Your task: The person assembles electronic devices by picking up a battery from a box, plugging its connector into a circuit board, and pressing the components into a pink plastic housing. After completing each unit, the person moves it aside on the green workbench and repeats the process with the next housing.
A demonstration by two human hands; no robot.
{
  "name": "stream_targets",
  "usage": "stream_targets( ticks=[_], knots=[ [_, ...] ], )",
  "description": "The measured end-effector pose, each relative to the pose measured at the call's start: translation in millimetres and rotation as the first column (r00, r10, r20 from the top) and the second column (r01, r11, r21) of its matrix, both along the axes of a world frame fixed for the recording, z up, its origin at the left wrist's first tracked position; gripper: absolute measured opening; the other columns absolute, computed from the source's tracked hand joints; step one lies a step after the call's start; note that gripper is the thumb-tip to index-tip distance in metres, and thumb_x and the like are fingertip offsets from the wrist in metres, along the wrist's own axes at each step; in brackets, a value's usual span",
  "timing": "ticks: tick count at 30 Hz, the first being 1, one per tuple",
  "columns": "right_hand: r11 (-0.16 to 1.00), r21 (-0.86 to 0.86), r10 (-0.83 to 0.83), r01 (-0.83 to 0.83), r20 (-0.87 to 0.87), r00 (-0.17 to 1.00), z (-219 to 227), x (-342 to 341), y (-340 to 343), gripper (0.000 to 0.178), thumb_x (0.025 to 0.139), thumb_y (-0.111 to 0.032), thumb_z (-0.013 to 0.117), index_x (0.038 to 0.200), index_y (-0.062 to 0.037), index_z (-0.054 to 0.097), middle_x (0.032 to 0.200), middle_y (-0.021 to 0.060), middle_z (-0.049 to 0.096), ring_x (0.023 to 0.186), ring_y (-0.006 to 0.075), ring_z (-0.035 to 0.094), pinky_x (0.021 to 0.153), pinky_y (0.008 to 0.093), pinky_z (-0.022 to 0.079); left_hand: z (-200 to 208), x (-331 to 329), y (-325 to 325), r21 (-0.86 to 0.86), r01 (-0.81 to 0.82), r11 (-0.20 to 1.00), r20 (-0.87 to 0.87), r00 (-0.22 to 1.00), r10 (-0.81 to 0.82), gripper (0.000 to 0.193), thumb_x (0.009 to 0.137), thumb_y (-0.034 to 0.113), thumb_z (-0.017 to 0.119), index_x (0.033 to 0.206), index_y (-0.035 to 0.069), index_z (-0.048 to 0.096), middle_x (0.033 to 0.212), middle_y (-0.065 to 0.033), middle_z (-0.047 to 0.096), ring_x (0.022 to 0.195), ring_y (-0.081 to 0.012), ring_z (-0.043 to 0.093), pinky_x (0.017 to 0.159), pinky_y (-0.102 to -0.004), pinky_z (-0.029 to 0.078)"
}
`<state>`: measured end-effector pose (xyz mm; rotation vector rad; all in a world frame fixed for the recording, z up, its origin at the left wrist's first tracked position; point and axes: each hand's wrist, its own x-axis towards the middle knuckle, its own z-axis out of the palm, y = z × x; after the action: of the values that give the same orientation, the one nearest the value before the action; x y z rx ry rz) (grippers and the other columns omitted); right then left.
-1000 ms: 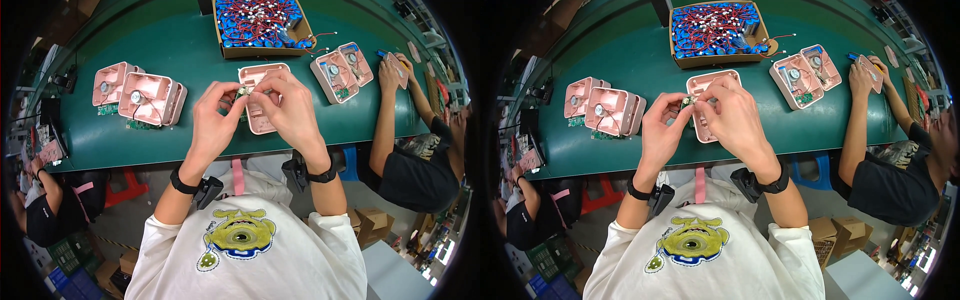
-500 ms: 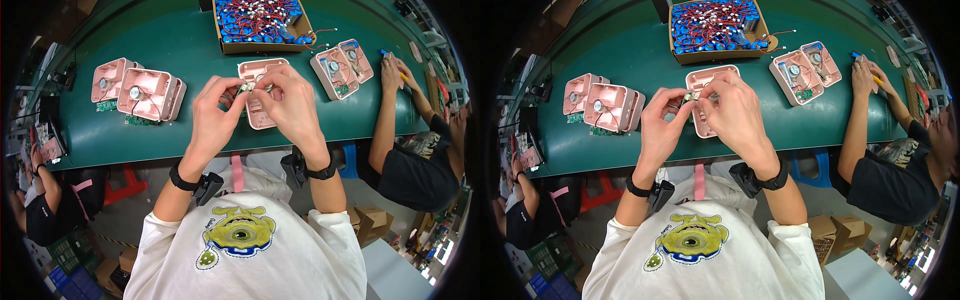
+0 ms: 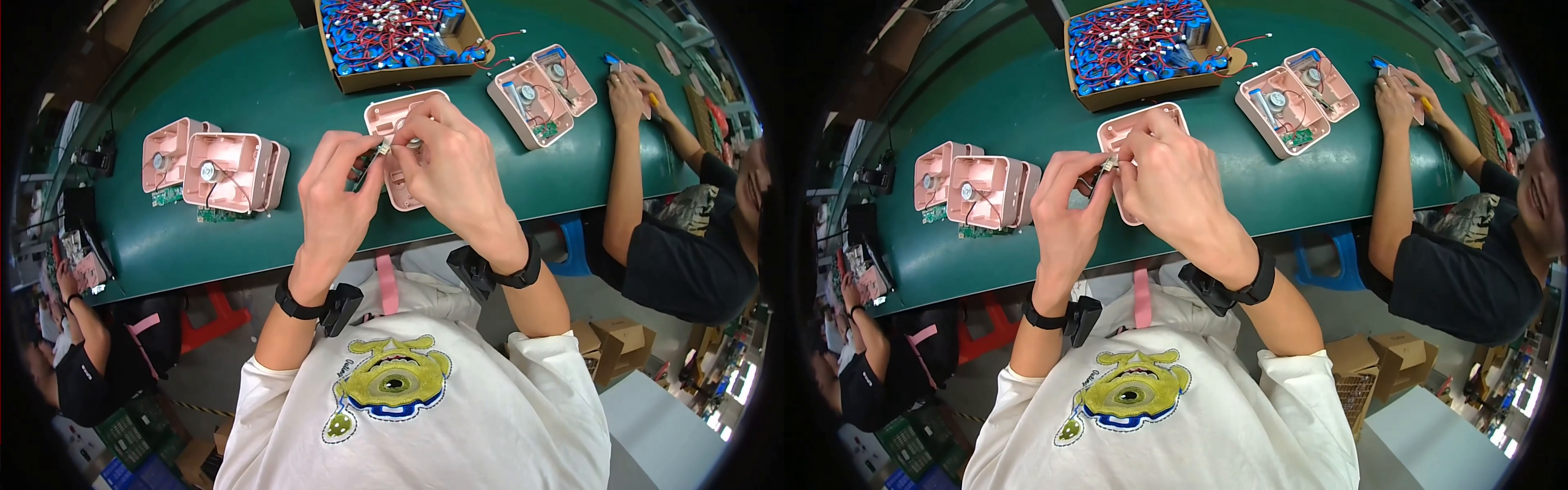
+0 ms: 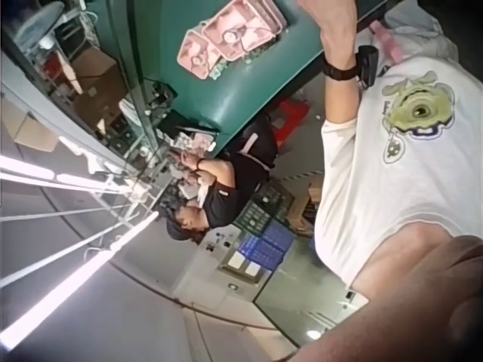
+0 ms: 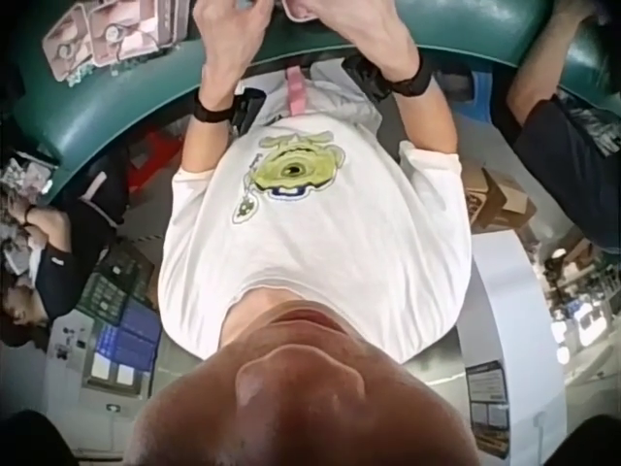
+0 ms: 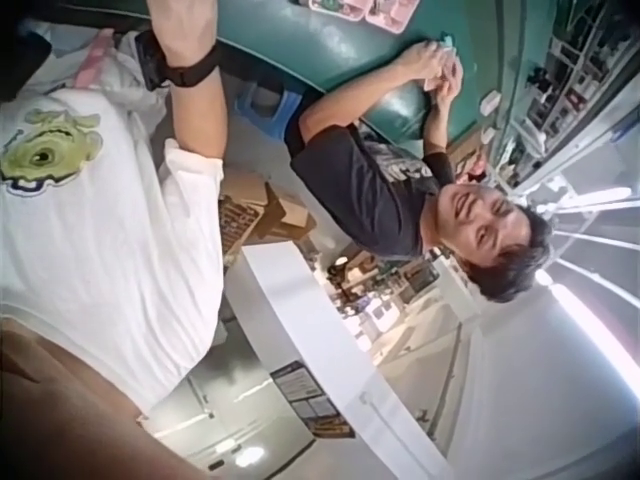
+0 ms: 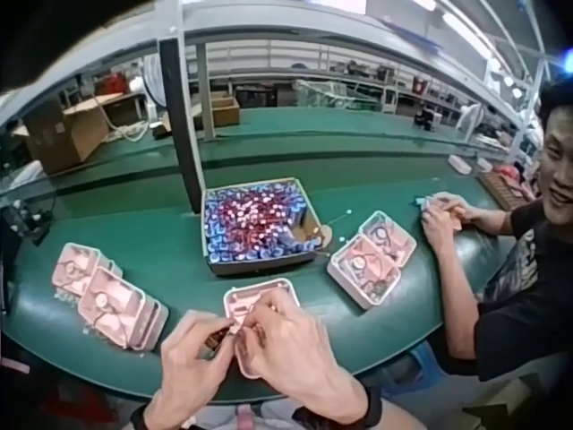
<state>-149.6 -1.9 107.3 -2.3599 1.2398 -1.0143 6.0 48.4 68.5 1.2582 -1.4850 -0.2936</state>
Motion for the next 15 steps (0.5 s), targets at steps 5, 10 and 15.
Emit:
stream_targets(
  ticks=[5,10,15],
  knots=[
    [1.000,-0.019,0.016,-0.015,0.077,0.997,-5.5,0.8,1.3,0.007,0.082,0.004,0.073,0.087,0.0010,0.069,0.098,0.0108,0.064,0.075,0.0319,0.069,0.068,0.0413,0.056,-5.2,-0.5,-2.1,0.018,0.021,1.000,-0.064,0.998,-0.020,0.022,0.086,-0.005,0.078,0.107,-0.001,0.074,0.099,-0.0105,0.069,0.076,-0.0171,0.065,0.066,-0.0281,0.054],
    [0.999,-0.048,0.025,-0.019,0.137,0.990,-11.6,4.7,2.5,0.008,0.081,0.006,0.071,0.086,0.0018,0.067,0.096,0.0121,0.064,0.076,0.0339,0.068,0.068,0.0421,0.056,-7.2,0.5,-0.5,0.087,0.082,0.993,-0.203,0.977,-0.063,0.021,0.089,-0.004,0.078,0.109,-0.002,0.073,0.102,-0.0093,0.070,0.080,-0.0139,0.064,0.071,-0.0263,0.054],
    [0.999,-0.031,-0.002,0.007,0.137,0.991,-12.4,6.2,1.9,0.008,0.079,0.007,0.070,0.085,0.0020,0.066,0.096,0.0130,0.063,0.079,0.0355,0.068,0.069,0.0430,0.056,-10.6,4.1,-1.2,0.135,0.141,0.981,-0.216,0.970,-0.109,0.022,0.091,-0.004,0.077,0.112,-0.004,0.072,0.108,-0.0076,0.068,0.090,-0.0120,0.065,0.080,-0.0252,0.054]
  ],
)
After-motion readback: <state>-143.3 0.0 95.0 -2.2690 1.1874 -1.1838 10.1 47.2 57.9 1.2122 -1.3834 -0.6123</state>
